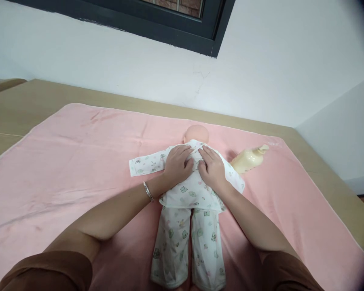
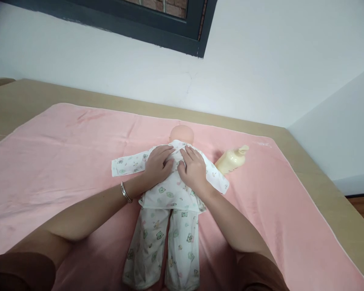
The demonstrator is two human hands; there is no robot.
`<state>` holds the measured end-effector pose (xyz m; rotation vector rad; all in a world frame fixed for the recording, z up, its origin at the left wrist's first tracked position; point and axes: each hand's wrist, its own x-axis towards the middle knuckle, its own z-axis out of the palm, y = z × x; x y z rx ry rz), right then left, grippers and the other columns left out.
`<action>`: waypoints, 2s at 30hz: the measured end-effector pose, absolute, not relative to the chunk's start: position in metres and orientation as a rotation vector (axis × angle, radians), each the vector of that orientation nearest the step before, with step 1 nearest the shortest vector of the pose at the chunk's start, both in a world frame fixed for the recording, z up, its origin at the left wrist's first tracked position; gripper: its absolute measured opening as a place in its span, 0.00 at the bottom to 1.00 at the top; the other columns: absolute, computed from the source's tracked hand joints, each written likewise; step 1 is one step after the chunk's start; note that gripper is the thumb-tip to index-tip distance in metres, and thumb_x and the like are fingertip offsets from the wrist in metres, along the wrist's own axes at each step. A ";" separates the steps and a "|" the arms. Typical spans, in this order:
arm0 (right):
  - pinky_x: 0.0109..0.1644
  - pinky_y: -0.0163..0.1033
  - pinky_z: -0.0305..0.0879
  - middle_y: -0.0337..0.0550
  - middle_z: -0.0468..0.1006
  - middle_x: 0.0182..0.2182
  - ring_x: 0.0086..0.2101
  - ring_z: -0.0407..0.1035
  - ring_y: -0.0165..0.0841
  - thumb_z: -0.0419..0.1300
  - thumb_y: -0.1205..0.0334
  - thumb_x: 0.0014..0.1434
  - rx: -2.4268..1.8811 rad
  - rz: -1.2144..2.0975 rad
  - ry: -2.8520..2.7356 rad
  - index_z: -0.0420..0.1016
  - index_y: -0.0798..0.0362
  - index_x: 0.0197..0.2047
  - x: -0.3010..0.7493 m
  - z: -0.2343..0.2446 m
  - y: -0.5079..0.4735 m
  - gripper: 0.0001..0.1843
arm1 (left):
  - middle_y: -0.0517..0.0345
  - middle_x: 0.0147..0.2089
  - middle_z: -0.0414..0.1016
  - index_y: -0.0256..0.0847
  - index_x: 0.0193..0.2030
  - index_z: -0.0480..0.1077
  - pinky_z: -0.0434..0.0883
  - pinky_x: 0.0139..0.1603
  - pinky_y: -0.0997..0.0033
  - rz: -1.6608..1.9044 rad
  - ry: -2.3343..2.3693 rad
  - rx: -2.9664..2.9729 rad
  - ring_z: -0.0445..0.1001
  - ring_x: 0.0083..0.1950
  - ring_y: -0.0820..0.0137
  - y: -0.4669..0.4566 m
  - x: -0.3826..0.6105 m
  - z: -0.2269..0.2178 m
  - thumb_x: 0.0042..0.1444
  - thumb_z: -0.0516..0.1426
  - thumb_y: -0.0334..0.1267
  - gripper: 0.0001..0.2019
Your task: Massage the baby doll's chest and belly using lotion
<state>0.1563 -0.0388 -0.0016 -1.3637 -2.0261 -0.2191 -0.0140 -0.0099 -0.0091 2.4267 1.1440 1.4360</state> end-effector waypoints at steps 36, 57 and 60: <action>0.61 0.53 0.67 0.49 0.77 0.53 0.56 0.69 0.40 0.51 0.70 0.56 -1.220 -0.222 -1.992 0.78 0.50 0.46 0.157 -0.003 -0.038 0.19 | 0.53 0.42 0.78 0.43 0.36 0.72 0.73 0.52 0.57 1.638 1.048 2.519 0.75 0.48 0.63 -0.011 -0.013 -0.013 0.58 0.55 0.34 0.04; 0.61 0.54 0.64 0.51 0.77 0.53 0.56 0.69 0.42 0.52 0.66 0.59 -1.273 -0.160 -1.943 0.77 0.52 0.45 0.156 0.000 -0.041 0.15 | 0.52 0.51 0.77 0.44 0.46 0.75 0.68 0.60 0.53 1.377 1.022 2.513 0.72 0.56 0.63 -0.009 -0.016 -0.008 0.65 0.49 0.39 0.13; 0.61 0.52 0.65 0.51 0.78 0.51 0.55 0.70 0.42 0.52 0.66 0.58 -1.270 -0.172 -1.925 0.77 0.52 0.43 0.154 0.002 -0.043 0.14 | 0.54 0.49 0.78 0.44 0.44 0.75 0.68 0.60 0.54 1.441 1.056 2.489 0.73 0.55 0.63 -0.011 -0.016 -0.009 0.65 0.49 0.38 0.13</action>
